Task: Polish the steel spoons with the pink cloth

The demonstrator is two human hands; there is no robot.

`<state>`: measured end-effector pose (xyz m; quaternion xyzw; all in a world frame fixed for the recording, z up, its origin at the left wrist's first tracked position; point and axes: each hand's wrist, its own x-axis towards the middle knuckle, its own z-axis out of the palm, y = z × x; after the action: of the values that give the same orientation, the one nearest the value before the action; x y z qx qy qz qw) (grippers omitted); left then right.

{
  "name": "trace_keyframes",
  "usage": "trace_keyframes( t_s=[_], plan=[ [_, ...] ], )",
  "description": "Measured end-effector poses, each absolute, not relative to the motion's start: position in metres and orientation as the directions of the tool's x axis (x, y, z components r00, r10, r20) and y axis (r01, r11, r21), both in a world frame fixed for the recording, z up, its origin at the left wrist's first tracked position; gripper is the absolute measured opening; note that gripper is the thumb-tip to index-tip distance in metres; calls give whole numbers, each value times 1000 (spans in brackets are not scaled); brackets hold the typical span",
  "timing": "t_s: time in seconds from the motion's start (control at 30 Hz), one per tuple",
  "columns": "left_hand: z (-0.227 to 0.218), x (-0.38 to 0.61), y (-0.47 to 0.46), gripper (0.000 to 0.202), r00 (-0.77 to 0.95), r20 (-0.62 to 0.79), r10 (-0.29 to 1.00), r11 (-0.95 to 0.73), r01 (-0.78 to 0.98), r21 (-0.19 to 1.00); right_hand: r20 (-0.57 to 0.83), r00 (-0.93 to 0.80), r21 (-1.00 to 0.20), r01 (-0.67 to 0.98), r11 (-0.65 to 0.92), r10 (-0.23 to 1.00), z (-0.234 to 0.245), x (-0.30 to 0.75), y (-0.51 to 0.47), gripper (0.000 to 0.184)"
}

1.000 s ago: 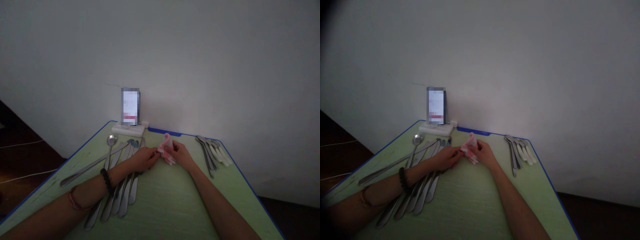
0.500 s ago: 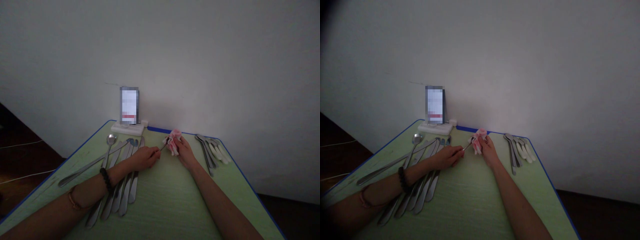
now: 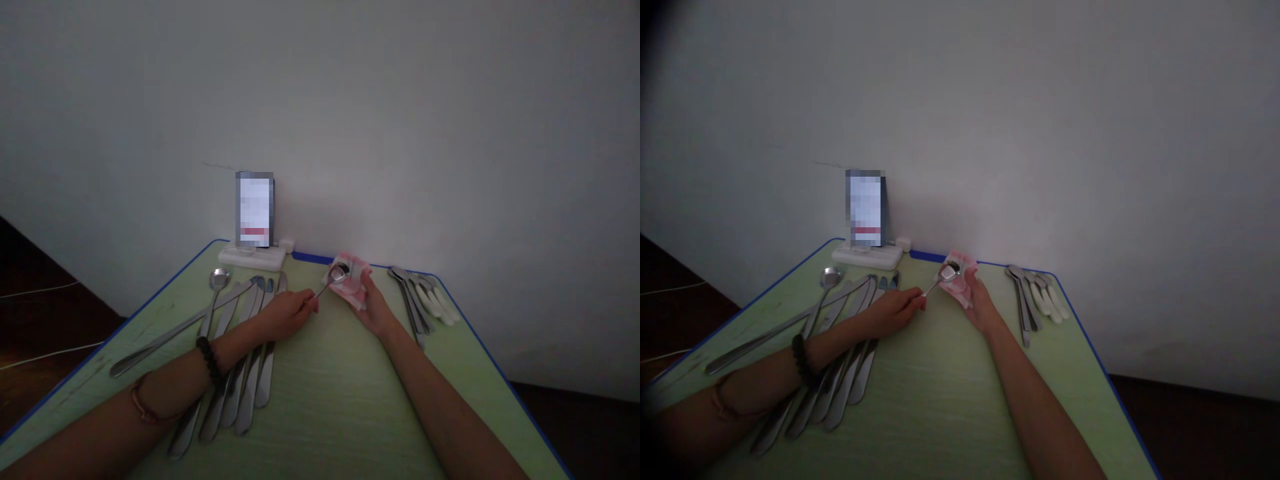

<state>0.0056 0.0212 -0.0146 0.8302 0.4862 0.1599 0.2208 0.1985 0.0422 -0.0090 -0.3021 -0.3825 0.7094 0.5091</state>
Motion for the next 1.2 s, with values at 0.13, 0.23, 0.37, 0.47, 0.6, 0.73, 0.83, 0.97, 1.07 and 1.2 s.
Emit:
trace_keyframes(
  t_s=[0.13,0.23,0.37,0.47,0.6,0.73,0.83,0.97,1.07,1.2],
  plan=[
    [-12,6,19,34,489,49,871,-447,746,494,-75,-272,-866,-459,-198,959,-12,197,42,35],
    [-10,6,18,34,511,44,858,-466,740,485,-98,-269,-853,-474,-220,958,-10,197,44,31],
    [-7,5,17,34,535,35,844,-472,710,523,-74,-291,-835,-504,-219,954,-8,199,47,43],
    [-7,5,17,34,526,41,850,-458,697,552,-80,-305,-828,-510,-234,949,-9,199,48,45],
    [-7,6,17,34,493,78,867,-441,683,583,-107,-255,-801,-550,-235,961,-11,199,50,42],
    [-5,7,16,33,441,72,895,-375,654,657,-119,-160,-752,-630,-194,980,-12,199,52,35],
    [-4,7,15,33,456,73,887,-381,634,673,-138,-190,-771,-596,-226,972,-15,199,54,29],
    [-7,6,16,34,470,82,879,-406,646,646,-200,-192,-797,-538,-273,961,-19,200,54,20],
    [-9,6,18,34,479,83,874,-425,670,609,-199,-181,-812,-520,-265,963,-18,200,51,21],
    [-10,7,18,35,516,61,854,-469,715,518,-109,-192,-876,-446,-186,975,-16,198,45,24]
  ],
)
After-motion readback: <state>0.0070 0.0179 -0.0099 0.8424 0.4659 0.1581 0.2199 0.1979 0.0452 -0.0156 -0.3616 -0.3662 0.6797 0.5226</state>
